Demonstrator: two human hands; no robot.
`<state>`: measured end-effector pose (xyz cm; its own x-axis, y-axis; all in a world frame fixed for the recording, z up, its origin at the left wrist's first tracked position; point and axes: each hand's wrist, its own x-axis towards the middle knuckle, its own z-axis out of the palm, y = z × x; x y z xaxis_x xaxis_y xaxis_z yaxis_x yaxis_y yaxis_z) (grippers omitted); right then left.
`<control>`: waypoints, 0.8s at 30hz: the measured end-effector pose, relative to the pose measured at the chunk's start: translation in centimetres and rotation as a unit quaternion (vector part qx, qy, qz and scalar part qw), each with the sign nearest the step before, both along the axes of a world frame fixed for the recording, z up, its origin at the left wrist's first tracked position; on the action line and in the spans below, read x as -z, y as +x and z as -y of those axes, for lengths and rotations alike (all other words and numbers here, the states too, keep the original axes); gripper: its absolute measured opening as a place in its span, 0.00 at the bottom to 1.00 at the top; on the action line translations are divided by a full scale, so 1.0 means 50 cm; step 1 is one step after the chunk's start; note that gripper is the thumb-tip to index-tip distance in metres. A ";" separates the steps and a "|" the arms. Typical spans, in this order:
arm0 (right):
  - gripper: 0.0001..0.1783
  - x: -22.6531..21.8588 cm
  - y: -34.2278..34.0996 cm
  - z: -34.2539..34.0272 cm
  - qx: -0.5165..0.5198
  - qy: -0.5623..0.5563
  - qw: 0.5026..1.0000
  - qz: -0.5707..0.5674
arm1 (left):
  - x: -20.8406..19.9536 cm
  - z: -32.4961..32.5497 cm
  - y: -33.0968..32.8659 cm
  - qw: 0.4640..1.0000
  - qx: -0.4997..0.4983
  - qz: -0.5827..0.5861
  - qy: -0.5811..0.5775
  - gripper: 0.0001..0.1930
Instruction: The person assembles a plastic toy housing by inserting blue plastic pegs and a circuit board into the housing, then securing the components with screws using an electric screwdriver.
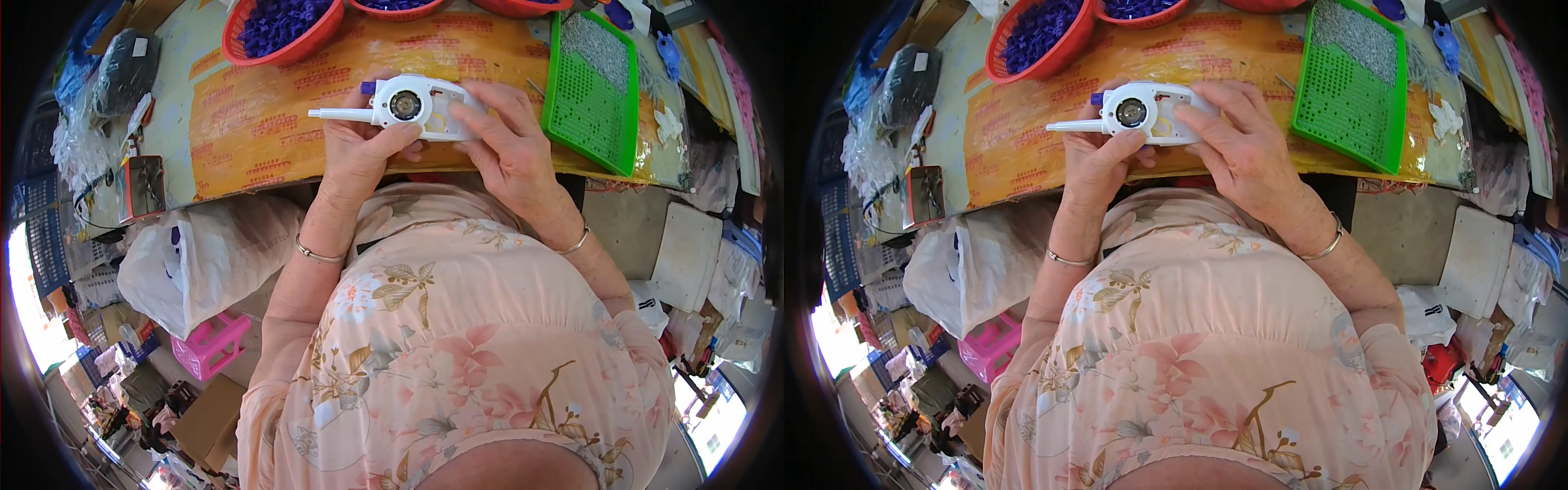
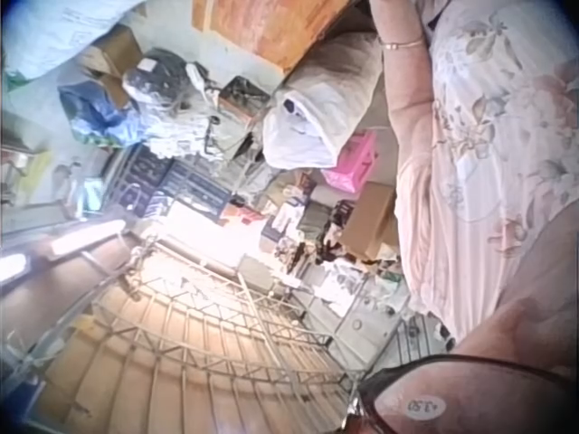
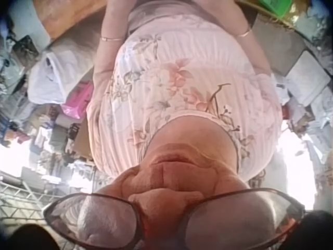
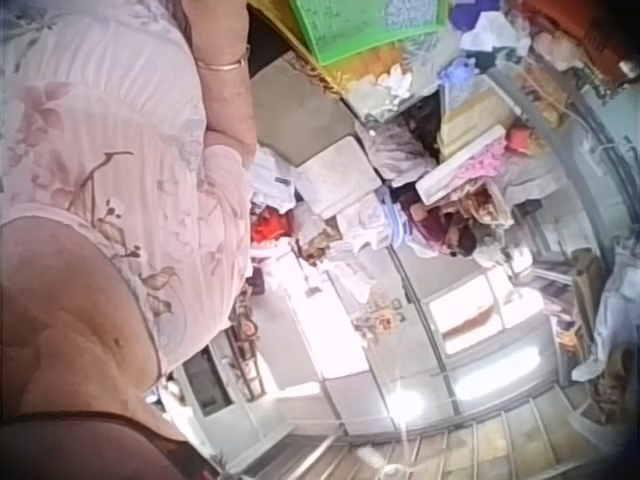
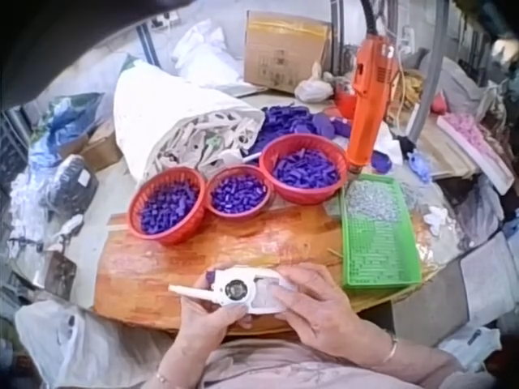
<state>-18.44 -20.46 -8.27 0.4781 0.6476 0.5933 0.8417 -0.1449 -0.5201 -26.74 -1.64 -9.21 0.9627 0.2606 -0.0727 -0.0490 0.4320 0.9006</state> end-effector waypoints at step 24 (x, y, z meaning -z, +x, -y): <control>0.12 -0.012 -0.007 0.003 -0.085 0.165 0.843 -0.505 | 0.009 -0.012 -0.035 0.997 -0.054 0.032 0.045 0.26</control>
